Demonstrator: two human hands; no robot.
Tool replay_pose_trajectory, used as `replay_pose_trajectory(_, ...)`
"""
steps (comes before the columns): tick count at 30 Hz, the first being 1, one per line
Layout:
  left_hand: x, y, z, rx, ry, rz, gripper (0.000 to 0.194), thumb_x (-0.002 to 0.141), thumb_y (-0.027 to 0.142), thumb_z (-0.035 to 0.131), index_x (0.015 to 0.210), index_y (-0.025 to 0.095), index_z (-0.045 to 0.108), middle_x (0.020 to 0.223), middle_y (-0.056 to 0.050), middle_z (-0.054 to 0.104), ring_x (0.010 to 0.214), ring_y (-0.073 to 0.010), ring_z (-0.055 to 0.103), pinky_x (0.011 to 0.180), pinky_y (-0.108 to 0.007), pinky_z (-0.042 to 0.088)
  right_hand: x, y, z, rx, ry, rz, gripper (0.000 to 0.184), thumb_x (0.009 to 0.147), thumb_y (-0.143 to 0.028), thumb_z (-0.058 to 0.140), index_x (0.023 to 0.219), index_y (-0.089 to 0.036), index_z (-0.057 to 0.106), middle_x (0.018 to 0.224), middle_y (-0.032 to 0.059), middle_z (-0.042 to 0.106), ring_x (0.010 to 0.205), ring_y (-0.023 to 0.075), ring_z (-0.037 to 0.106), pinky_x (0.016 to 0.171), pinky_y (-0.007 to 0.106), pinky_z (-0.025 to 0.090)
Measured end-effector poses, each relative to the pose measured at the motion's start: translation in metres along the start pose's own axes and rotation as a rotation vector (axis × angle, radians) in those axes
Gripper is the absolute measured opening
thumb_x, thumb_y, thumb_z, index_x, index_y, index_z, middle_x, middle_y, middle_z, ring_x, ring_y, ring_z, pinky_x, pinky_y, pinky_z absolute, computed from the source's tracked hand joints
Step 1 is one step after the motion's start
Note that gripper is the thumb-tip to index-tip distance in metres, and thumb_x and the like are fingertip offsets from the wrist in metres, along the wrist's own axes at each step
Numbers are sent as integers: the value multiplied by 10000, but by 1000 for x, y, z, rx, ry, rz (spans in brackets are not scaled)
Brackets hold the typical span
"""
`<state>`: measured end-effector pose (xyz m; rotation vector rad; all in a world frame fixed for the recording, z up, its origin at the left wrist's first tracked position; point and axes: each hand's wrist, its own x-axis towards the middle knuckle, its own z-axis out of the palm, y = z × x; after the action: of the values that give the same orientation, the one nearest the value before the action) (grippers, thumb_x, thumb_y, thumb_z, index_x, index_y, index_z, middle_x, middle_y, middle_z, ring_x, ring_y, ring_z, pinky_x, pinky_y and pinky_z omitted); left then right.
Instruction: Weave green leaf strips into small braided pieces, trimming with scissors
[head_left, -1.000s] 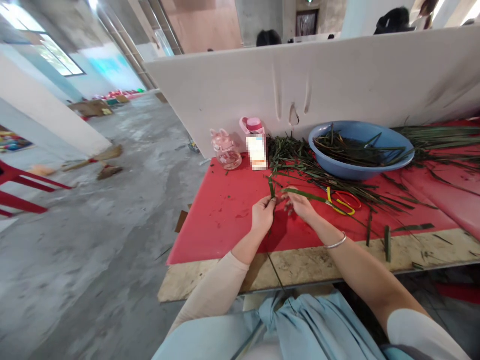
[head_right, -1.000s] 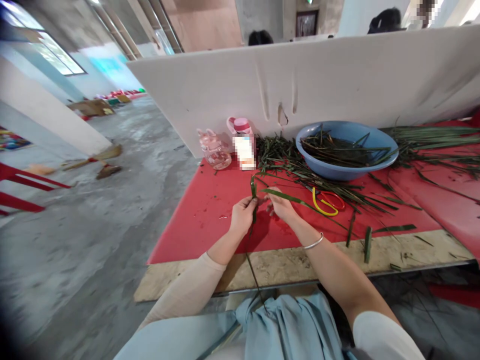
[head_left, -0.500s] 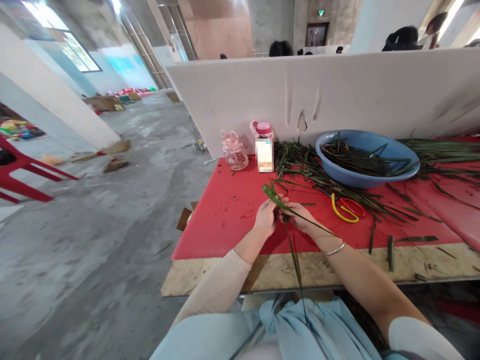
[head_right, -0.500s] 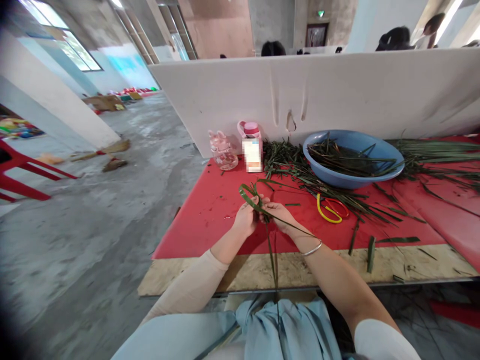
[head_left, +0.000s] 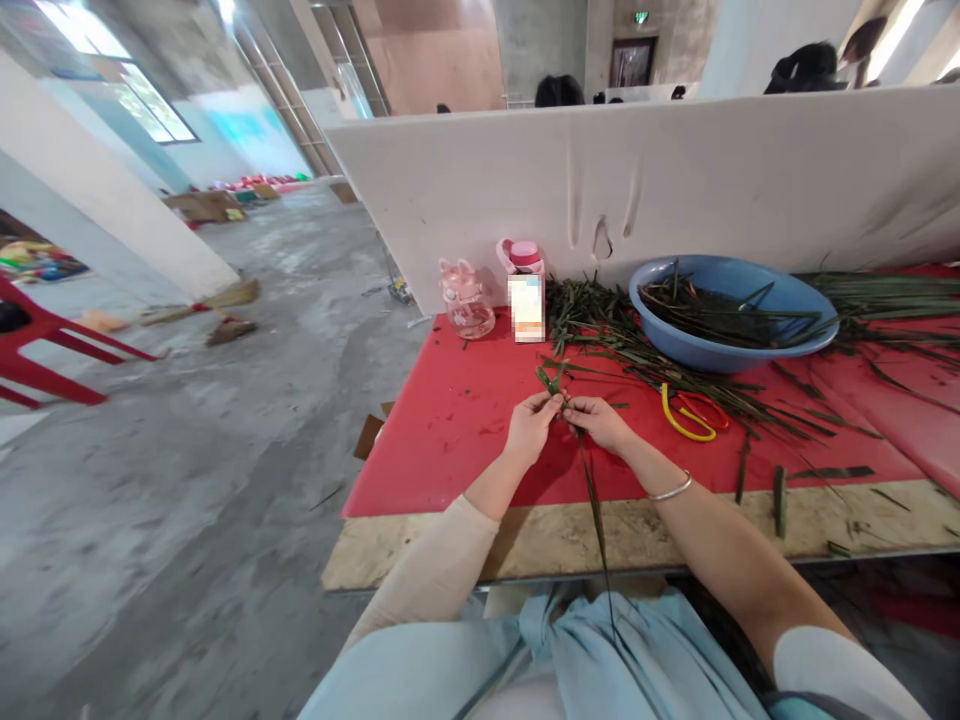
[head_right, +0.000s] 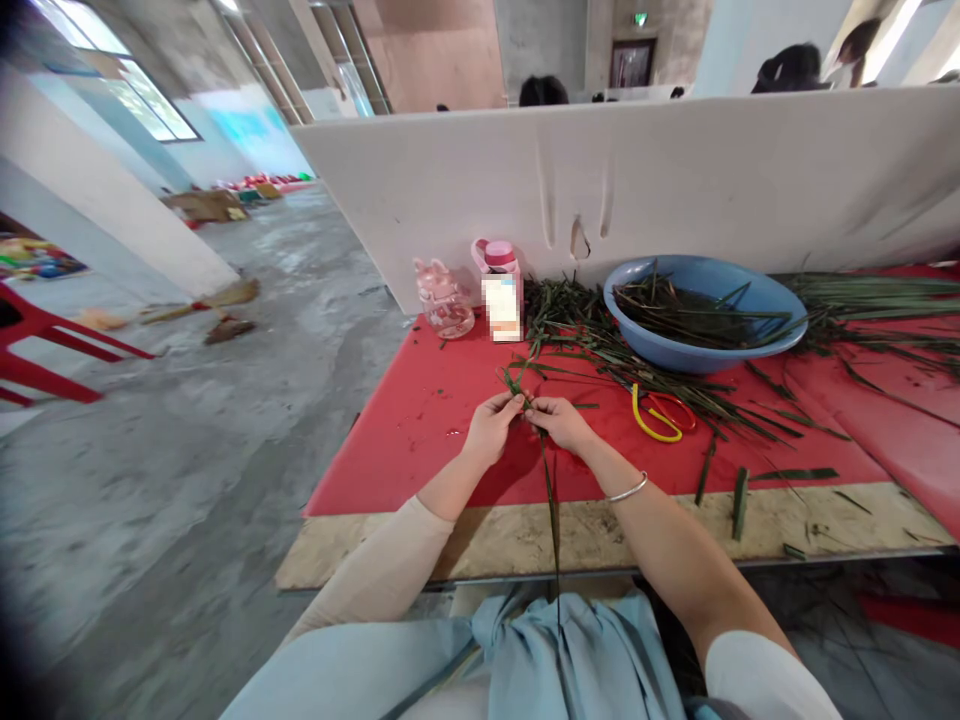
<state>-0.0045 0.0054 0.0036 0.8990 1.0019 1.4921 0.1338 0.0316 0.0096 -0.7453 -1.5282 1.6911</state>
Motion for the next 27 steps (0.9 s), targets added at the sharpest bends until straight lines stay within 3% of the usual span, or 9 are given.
replay_pose_trajectory(6,-6,3,2,151,-1,119,314,705,359,708,933,143,718,908,-69,715,852,-175,632,832,-304,470,1,6,-1,-121,49,-50,403,700,-543,643,645,-158,535,532,-57,438,500,75,360,512,232,264)
replay_pose_trajectory(10,-6,2,0,280,44,175,284,757,365,642,907,138,726,884,-73,715,841,-183,633,800,-293,474,0,6,-1,-156,17,-66,385,736,-528,618,658,-164,519,562,-52,438,526,80,362,520,231,257)
replay_pose_trajectory(18,-5,-4,2,149,98,106,257,685,348,724,823,132,737,781,-44,715,744,-154,621,766,-278,470,-1,3,-6,-169,-37,-54,395,744,-521,630,635,-161,507,550,-49,421,530,82,348,521,232,249)
replay_pose_trajectory(23,-7,4,4,136,62,118,279,695,380,721,831,138,738,799,-47,718,748,-156,625,782,-288,468,-3,1,-5,129,-70,28,303,755,-432,660,708,-170,515,553,-58,408,503,75,340,507,221,275)
replay_pose_trajectory(27,-7,7,6,41,-104,102,328,709,382,721,956,164,725,914,-60,721,875,-160,632,872,-289,452,-8,-8,-7,428,-196,189,231,793,-360,632,773,-184,484,514,-87,325,445,63,274,461,196,248)
